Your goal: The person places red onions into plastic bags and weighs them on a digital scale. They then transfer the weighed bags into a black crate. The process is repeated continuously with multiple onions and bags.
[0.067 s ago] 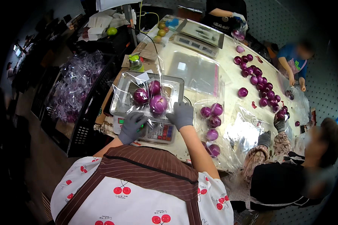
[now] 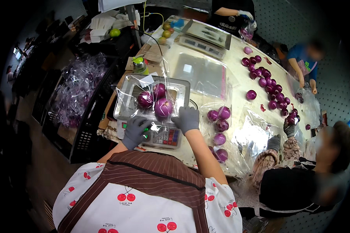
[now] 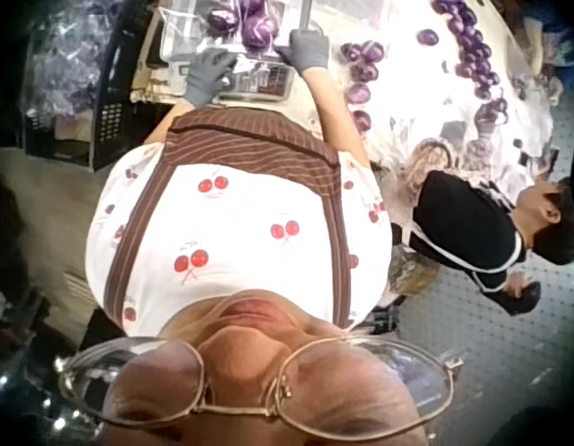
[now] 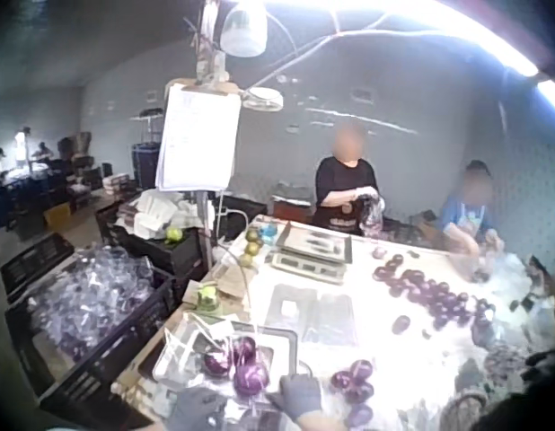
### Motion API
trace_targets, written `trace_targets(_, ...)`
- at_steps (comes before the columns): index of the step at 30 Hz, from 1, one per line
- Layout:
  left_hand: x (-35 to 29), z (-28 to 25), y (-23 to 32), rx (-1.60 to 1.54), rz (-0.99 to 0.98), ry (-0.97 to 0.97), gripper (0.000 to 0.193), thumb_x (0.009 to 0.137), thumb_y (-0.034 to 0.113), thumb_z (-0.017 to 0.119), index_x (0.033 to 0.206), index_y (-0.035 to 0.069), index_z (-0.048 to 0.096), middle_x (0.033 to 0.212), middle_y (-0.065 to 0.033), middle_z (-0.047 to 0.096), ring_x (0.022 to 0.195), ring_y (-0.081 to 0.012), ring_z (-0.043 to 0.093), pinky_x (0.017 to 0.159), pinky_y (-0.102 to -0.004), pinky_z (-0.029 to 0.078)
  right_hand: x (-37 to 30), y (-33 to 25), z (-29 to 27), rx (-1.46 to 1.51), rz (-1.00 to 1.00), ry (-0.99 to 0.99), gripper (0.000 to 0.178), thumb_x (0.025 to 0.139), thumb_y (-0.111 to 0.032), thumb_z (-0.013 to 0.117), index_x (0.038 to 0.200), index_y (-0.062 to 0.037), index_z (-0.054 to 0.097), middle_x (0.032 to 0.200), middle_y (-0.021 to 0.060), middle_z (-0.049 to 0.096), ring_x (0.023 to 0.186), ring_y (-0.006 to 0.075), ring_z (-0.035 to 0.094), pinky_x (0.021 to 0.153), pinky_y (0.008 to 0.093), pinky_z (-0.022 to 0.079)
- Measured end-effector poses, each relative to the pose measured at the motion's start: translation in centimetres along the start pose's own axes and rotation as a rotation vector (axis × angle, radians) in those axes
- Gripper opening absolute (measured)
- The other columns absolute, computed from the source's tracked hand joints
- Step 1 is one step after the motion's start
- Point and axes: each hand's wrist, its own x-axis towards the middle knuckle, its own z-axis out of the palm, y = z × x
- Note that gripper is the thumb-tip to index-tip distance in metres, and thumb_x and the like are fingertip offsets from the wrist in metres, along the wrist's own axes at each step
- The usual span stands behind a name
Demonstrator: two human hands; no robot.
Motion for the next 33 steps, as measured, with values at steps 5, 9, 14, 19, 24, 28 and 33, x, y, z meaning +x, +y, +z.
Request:
trace_targets(5, 0.8, 0.4, -1.2, -0.033, -0.065, 0.143, 0.019, 0.066, 0.009, 0.062, 0.084, 0.017, 0.064, 0.078, -0.0009, 0.057, 0.082, -0.0234, 0.053, 0.075, -0.0384, 0.039, 0.5, 0.0, -0.3, 0.142, 0.116, -0.205, 0.035, 0.077, -0.041, 0.058, 0.082, -0.0063, 0.065, 0.083, 0.0221, 0.064, 0.079, 0.0342, 0.063, 0.073, 0.0417, 0.049)
trace_targets(9, 3.9, -1.3, -2.6, -0.219, -0.183, 0.371, 0.008, 0.07, 0.007, 0.063, 0.076, 0.012, 0.063, 0.075, -0.0054, 0.057, 0.076, -0.0238, 0.055, 0.073, -0.0365, 0.042, 2.7, 2.0, -1.0, 0.981, 0.259, -0.291, 0.023, 0.078, -0.027, 0.061, 0.088, -0.0065, 0.063, 0.08, 0.0144, 0.064, 0.071, 0.0307, 0.061, 0.062, 0.0374, 0.048)
trace_targets(14, 10.6, -5.9, -5.6, -0.285, -0.251, 0.539, 0.008, 0.081, 0.009, 0.063, 0.079, 0.001, 0.061, 0.076, -0.0089, 0.058, 0.071, -0.0241, 0.054, 0.069, -0.0294, 0.043, 5.3, -0.8, -8.6, 1.966, 0.371, -0.372, 0.026, 0.083, -0.024, 0.061, 0.063, -0.0136, 0.047, 0.05, -0.0041, 0.037, 0.044, 0.0092, 0.031, 0.045, 0.0244, 0.026)
trace_targets(19, 15.6, -10.5, -6.3, -0.412, -0.294, 0.557, 0.008, 0.082, 0.009, 0.062, 0.08, 0.001, 0.062, 0.072, -0.0072, 0.055, 0.071, -0.0187, 0.055, 0.065, -0.0266, 0.043, 8.5, -1.7, -14.6, 2.076, 0.158, -0.288, 0.031, 0.084, -0.026, 0.058, 0.06, -0.0166, 0.042, 0.047, -0.004, 0.03, 0.044, 0.0098, 0.027, 0.048, 0.0257, 0.025)
trace_targets(24, 17.1, -13.5, -4.9, -0.345, -0.089, 0.694, 0.008, 0.085, 0.007, 0.059, 0.082, 0.0, 0.06, 0.072, -0.0058, 0.054, 0.07, -0.0135, 0.052, 0.065, -0.0252, 0.042, 6.7, -4.5, -18.8, 1.97, -0.009, -0.07, 0.033, 0.088, -0.023, 0.053, 0.058, -0.0157, 0.04, 0.046, -0.0038, 0.029, 0.043, 0.0101, 0.025, 0.046, 0.0259, 0.022)
trace_targets(28, 17.4, -13.1, -5.7, -0.487, -0.227, 0.675, 0.01, 0.085, 0.01, 0.059, 0.08, 0.001, 0.059, 0.071, -0.0049, 0.051, 0.068, -0.0127, 0.05, 0.065, -0.0245, 0.041, 8.1, -4.6, -19.0, 1.911, 0.018, -0.023, 0.034, 0.088, -0.022, 0.053, 0.057, -0.0154, 0.04, 0.046, -0.0033, 0.029, 0.042, 0.0112, 0.025, 0.045, 0.0263, 0.022)
trace_targets(33, 18.2, -14.2, -4.6, -0.387, -0.192, 0.708, 0.014, 0.087, 0.013, 0.059, 0.081, 0.001, 0.059, 0.071, -0.0028, 0.051, 0.068, -0.0109, 0.049, 0.065, -0.0234, 0.04, 9.0, -3.7, -17.1, 2.217, 0.113, -0.145, 0.04, 0.088, -0.025, 0.052, 0.052, -0.0175, 0.037, 0.042, -0.0039, 0.024, 0.043, 0.0107, 0.025, 0.048, 0.0266, 0.024)
